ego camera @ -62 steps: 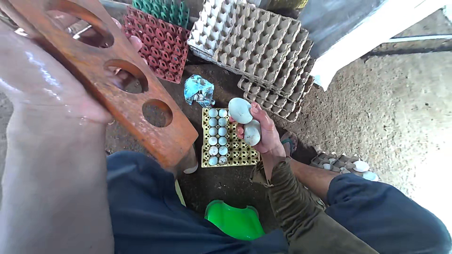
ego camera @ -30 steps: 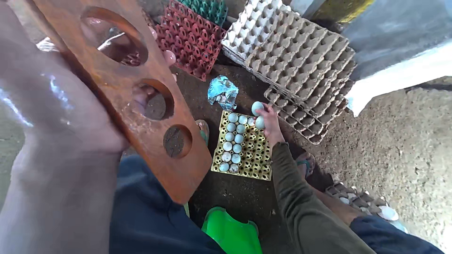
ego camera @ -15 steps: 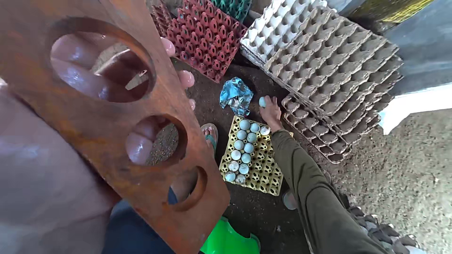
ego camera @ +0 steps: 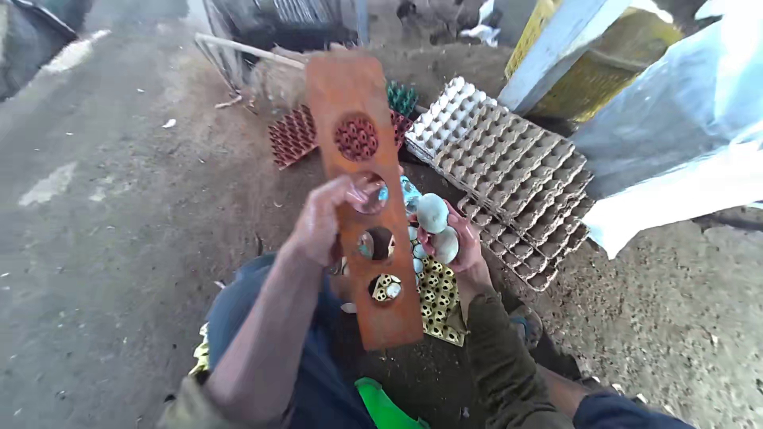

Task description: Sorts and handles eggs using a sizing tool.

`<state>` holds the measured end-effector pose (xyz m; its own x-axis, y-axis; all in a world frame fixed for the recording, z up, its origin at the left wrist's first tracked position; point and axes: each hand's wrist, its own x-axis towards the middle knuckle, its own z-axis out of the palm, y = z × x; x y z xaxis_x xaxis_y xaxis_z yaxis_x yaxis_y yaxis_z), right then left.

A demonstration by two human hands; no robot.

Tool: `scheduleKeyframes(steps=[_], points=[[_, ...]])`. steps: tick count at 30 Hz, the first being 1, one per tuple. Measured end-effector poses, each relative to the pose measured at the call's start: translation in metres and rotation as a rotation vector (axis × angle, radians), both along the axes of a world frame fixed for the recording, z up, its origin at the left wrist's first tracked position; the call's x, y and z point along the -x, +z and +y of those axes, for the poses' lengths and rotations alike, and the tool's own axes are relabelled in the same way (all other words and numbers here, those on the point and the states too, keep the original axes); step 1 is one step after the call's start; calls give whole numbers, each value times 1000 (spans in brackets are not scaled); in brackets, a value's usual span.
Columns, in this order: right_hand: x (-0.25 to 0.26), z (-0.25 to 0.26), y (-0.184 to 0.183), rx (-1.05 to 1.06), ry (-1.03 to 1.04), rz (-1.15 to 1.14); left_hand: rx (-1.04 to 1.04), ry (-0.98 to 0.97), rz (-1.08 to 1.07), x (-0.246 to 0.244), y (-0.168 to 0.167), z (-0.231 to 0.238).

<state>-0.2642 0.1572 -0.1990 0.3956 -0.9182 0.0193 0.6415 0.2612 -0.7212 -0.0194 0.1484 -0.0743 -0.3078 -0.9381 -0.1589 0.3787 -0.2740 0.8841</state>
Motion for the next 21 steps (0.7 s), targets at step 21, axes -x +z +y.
scheduleKeyframes(steps=[21], points=[[-207, 160, 141, 976, 1247, 418, 43, 1029, 550, -111, 28, 350]])
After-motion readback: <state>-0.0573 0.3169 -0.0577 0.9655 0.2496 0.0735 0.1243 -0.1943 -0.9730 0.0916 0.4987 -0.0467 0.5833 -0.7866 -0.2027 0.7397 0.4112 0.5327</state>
